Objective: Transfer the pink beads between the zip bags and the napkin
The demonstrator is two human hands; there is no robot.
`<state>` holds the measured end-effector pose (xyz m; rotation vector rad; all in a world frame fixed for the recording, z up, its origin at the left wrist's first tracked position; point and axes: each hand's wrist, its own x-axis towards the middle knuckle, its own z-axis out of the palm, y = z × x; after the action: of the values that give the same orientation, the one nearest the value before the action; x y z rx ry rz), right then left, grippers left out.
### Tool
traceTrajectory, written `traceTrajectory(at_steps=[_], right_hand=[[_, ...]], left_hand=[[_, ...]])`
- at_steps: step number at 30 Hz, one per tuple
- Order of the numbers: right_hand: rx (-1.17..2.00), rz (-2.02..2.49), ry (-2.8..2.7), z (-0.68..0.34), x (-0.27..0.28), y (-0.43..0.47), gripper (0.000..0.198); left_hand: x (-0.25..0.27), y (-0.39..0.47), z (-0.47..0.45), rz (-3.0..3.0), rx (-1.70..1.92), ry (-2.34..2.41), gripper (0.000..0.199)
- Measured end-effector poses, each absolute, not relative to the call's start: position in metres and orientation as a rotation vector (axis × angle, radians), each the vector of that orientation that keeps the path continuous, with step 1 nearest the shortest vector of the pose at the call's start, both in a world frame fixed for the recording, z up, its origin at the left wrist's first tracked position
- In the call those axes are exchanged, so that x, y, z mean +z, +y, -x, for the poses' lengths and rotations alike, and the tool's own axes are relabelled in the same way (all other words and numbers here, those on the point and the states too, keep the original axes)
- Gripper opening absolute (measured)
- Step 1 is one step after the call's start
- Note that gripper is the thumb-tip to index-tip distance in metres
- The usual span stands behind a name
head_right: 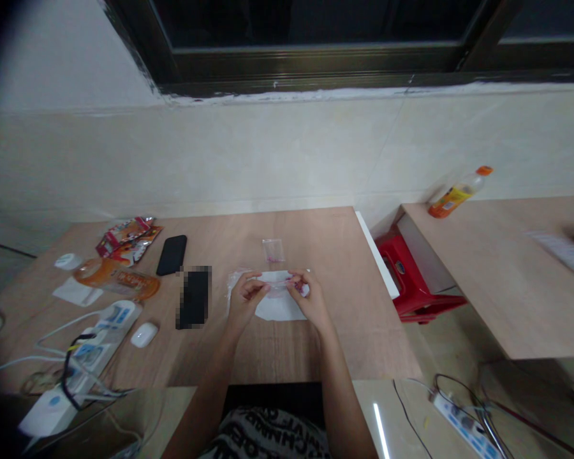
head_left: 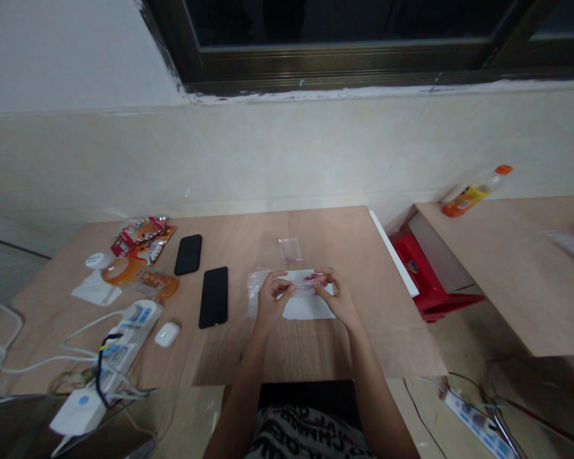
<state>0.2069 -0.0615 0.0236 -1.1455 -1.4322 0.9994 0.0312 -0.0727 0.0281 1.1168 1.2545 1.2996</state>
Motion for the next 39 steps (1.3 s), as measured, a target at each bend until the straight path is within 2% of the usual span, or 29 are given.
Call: traceTrajectory(at_steps=[9, 15, 22, 29, 35, 39], right_hand=[[0.973, 1.109, -1.431, -0.201, 0.024, -0.063, 0.027], [1.016, 1.114, -1.437, -0.203, 0.028, -0.062, 0.032], [1.074, 1.123, -1.463, -0.205, 0.030, -0.062, 0.033], [1.088, 1.121, -1.446, -0.209, 0.025, -0.062, 0.036], [1.072, 1.126, -1.456, -0.203, 0.026, -0.064, 0.029], [1.085, 1.153, -1.436, -0.203, 0.023, -0.063, 0.031]], left_hand=[[0.035, -0.075, -0.038, -1.145, 1.375, 1.286, 0.028], [0.032, -0.074, -0.039, -1.142, 1.310, 1.214, 0.043], [0.031, -0.076, -0.041, -1.199, 1.334, 1.228, 0.032], [0.031, -0.075, -0.043, -1.179, 1.231, 1.178, 0.045], [0.034, -0.075, -0.047, -1.232, 1.234, 1.232, 0.031], [0.034, -0.076, -0.045, -1.262, 1.223, 1.270, 0.026]])
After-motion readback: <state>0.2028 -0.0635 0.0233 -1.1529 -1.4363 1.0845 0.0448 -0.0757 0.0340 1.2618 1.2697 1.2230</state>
